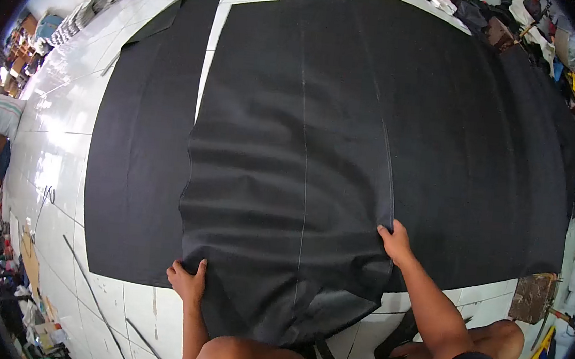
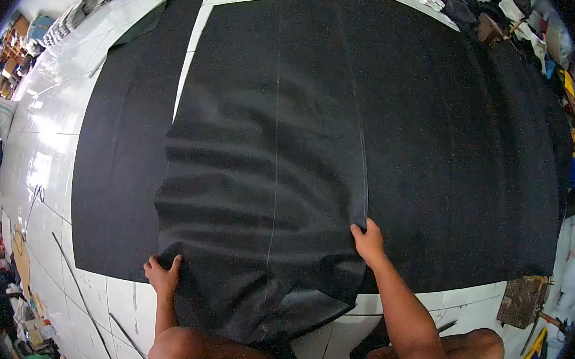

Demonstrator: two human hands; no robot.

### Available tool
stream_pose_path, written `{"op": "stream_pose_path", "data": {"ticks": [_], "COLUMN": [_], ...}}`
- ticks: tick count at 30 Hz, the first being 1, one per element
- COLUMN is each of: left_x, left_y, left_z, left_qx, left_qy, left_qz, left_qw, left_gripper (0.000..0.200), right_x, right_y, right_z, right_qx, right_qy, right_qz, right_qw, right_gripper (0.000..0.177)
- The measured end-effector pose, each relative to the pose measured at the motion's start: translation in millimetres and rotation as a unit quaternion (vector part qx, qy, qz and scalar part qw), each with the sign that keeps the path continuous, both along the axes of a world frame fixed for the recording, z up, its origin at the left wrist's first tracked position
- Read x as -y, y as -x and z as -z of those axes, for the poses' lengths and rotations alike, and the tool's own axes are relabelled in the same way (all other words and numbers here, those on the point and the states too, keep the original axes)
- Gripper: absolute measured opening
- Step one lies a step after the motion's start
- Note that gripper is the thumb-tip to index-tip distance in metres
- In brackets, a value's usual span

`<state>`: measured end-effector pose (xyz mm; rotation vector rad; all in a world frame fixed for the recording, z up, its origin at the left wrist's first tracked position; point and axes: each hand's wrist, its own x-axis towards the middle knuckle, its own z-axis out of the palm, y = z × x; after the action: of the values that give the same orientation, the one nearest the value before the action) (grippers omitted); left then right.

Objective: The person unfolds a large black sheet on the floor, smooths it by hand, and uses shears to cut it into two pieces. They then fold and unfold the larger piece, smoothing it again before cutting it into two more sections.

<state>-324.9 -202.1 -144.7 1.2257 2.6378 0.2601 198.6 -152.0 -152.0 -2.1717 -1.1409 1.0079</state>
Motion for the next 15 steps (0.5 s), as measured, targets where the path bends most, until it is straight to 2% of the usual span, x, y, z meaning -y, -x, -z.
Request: {"op": "stream_pose_path", "data": {"ticks": [3, 6, 9, 11, 13, 15], "left_x": [-13.2, -29.7, -70.1, -110.1, -153.4, -166.4], "left_y": [5.3, 29.3, 25.2, 0.6, -16.2, -15.9], "left_z": [-7.8, 10.8, 30.6, 10.9, 1.7, -2.0], "left_qx": [-0.026, 0.167, 0.210, 0.258, 0.218, 0.196], "left_qy": [0.042, -0.070, -0.151, -0.142, -0.094, -0.047], "left_qz": [0.019, 0.040, 0.091, 0.113, 0.110, 0.117], "left_qw": [0.999, 0.983, 0.962, 0.949, 0.965, 0.972], "left_gripper": [0.068, 0.058, 0.052, 0.051, 0.053, 0.055], "right_x": [6.7, -11.6, -62.5, -112.0, -156.0, -169.8], "right_y": [1.5, -4.1, -11.1, -49.7, -66.8, -53.1], "right_z": [-0.6, 15.3, -19.4, 24.4, 15.8, -25.1], "right_qx": [-0.020, 0.000, -0.014, -0.002, -0.004, 0.036], "right_qy": [-0.027, -0.031, -0.027, -0.071, -0.039, 0.023], "right_qz": [0.016, 0.078, 0.036, 0.091, 0.089, 0.058], "right_qw": [0.999, 0.996, 0.999, 0.993, 0.995, 0.997], "right_gripper": [0.028, 0.028, 0.029, 0.032, 0.038, 0.054]}}
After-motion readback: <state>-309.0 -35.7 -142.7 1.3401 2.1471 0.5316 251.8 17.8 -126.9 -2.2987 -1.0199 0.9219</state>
